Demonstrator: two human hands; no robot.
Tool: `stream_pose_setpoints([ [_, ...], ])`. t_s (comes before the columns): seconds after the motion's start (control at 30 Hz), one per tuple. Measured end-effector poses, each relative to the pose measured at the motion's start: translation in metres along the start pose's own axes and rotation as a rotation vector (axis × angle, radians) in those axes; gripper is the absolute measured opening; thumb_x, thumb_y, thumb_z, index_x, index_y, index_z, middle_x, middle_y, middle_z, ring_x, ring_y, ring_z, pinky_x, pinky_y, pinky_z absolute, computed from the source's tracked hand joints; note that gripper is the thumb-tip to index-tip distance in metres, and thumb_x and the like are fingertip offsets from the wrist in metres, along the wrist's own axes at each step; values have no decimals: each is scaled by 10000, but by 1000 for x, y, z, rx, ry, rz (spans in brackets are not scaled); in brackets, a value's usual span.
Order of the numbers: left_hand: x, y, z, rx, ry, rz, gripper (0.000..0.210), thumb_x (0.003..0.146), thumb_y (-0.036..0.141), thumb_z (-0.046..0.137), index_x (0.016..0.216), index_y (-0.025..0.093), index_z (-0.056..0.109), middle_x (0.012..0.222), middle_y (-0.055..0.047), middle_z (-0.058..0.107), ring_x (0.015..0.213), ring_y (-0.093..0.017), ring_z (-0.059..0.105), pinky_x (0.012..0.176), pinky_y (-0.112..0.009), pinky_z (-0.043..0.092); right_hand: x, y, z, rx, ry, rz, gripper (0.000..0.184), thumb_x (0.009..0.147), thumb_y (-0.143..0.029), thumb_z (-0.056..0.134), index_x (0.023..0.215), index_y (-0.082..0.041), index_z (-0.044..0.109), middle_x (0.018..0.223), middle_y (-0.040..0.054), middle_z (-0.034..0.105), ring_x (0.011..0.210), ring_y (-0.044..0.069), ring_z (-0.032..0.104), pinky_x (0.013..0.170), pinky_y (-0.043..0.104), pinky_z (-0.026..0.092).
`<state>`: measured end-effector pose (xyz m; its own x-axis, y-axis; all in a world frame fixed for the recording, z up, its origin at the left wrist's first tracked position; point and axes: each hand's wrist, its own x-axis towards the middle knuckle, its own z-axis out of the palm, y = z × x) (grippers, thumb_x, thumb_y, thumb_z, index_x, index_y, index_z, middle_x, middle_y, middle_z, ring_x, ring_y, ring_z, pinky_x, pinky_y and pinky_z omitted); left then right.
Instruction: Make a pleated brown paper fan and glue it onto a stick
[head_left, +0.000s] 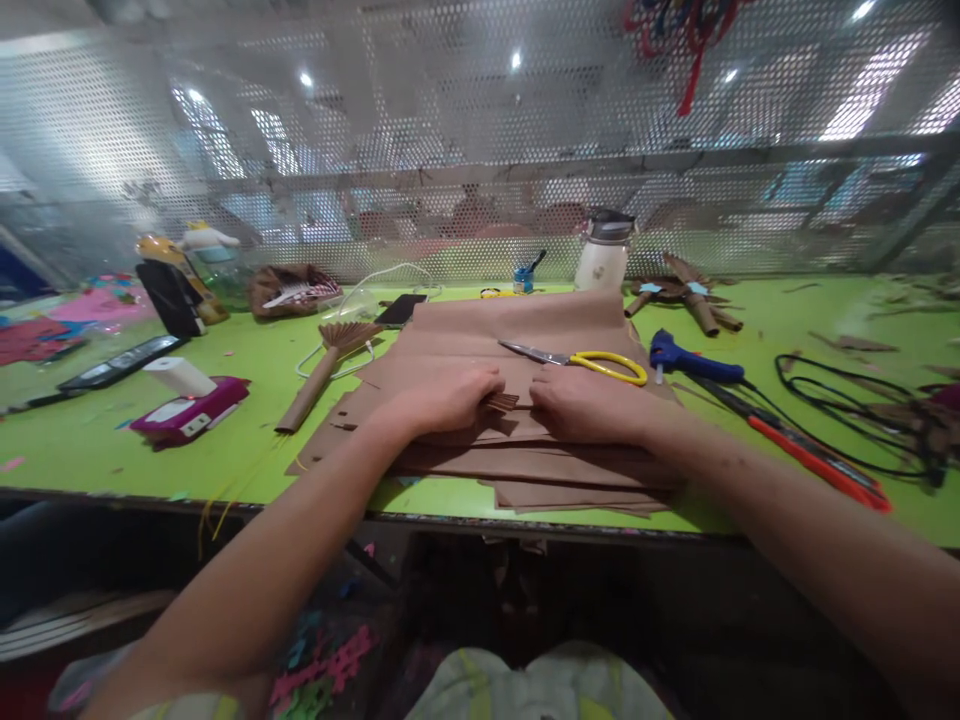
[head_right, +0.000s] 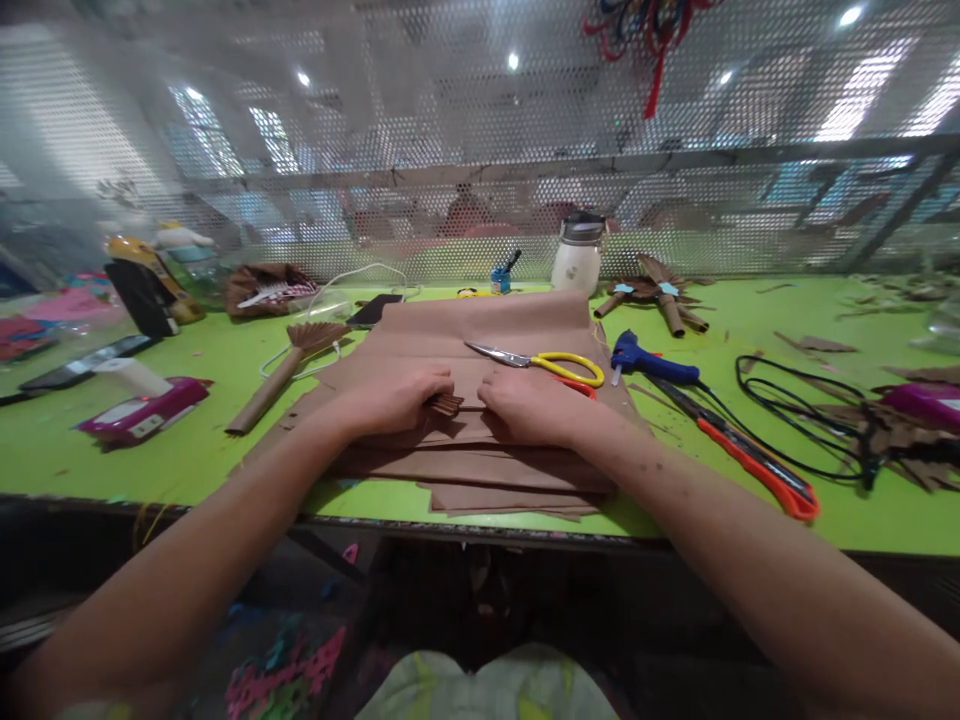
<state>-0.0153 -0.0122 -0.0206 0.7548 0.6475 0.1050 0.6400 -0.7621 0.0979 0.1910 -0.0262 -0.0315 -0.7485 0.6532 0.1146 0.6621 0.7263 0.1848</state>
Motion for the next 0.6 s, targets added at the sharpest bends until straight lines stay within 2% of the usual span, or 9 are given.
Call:
stream_pose_setpoints([
  [0.13, 0, 1, -2, -52, 10, -32, 93, 732, 193, 450, 663, 162, 504, 680, -17, 534, 608, -121, 432, 551, -236, 287, 1, -1, 3, -41, 21, 5, 211, 797, -248, 438, 789, -125, 609, 804, 108, 618, 710, 183, 548, 610, 271, 319],
  [0.23, 3, 1, -3, -170, 6, -121, 186, 746, 265, 464, 604, 154, 509, 609, -4, 519, 561, -111, 421, 528, -236, 274, 0, -3, -1, -57, 5, 67, 196, 779, -234, 435, 732, -136, 598, 714, 94, 611, 612, 171, 533, 549, 275, 288],
  [0.37, 5, 3, -5, -513, 35, -249, 293, 784, 375, 441, 643, 144, 554, 589, 0, 543, 528, -101, 431, 516, -230, 295, -2, -8, -10, -37, 88, 119, 120, 740, -218, 465, 724, -155, 566, 675, 70, 595, 550, 157, 498, 509, 274, 244],
  [0.6, 4, 2, -2, -1072, 78, -341, 191, 698, 318, 596, 787, 149, 590, 739, -24, 596, 683, -120, 520, 611, -225, 374, 1, 0, -7, 4, 260, 58, 57, 748, -134, 456, 746, -154, 509, 729, 61, 551, 619, 149, 458, 542, 253, 264],
])
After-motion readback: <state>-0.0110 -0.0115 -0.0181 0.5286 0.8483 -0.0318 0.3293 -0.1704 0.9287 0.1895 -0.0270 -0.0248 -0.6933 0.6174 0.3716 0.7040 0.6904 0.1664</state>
